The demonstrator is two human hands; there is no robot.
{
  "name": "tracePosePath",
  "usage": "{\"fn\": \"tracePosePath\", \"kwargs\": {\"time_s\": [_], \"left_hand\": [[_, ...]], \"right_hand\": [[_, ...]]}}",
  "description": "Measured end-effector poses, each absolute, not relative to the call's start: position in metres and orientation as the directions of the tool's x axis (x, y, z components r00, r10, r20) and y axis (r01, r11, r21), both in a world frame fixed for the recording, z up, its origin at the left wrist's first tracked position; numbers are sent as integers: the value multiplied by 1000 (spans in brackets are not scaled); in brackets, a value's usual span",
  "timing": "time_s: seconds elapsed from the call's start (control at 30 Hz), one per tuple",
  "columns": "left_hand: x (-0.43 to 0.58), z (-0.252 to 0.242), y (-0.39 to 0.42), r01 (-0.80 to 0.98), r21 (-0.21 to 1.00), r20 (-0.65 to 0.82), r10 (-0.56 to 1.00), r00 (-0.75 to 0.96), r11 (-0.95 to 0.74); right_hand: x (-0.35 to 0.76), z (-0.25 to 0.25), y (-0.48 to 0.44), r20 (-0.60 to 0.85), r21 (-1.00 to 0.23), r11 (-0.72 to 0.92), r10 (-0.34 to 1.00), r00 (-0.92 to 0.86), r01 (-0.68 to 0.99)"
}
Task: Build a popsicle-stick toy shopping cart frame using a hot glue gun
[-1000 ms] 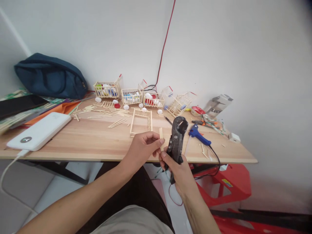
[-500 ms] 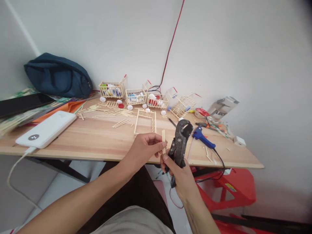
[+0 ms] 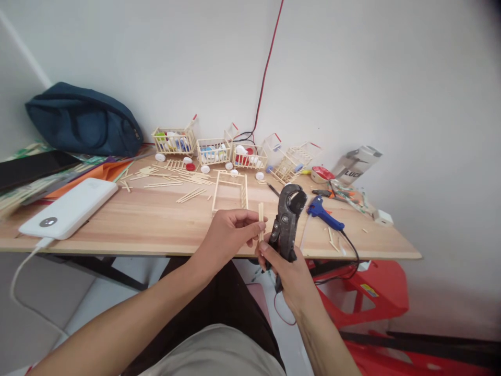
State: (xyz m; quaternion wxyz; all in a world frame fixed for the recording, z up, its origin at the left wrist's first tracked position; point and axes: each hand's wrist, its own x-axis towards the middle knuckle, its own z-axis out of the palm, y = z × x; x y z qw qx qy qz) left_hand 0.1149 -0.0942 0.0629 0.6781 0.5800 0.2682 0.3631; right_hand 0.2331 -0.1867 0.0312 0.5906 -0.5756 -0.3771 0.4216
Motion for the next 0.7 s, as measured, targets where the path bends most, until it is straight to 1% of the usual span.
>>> {"fn": "tracePosePath", "kwargs": {"time_s": [0.07, 0.2, 0.27, 0.37, 0.47, 0.57, 0.7], "left_hand": [[115, 65, -94, -176, 982, 45, 815, 578, 70], [113, 68, -91, -177, 977, 3, 818, 575, 121], [113, 68, -90, -188, 971, -10, 816, 578, 145], [115, 67, -92, -217, 961, -20, 831, 556, 169], [117, 65, -95, -257, 948, -23, 845, 534, 188], [117, 63, -98, -275, 937, -30, 834, 551, 215], [109, 62, -98, -255, 928, -65, 793, 606, 271]], "right_hand": [[234, 32, -187, -56, -995, -26, 935, 349, -91], [235, 31, -186, -76, -967, 8, 946, 316, -255], [236, 30, -186, -74, -954, 17, 954, 291, -298], [237, 28, -185, -68, -973, -1, 958, 280, -232], [238, 27, -186, -69, -989, -22, 941, 331, -144], [240, 29, -188, -74, -996, -48, 927, 368, -80], [252, 39, -192, -93, -990, -122, 942, 323, 71]]}}
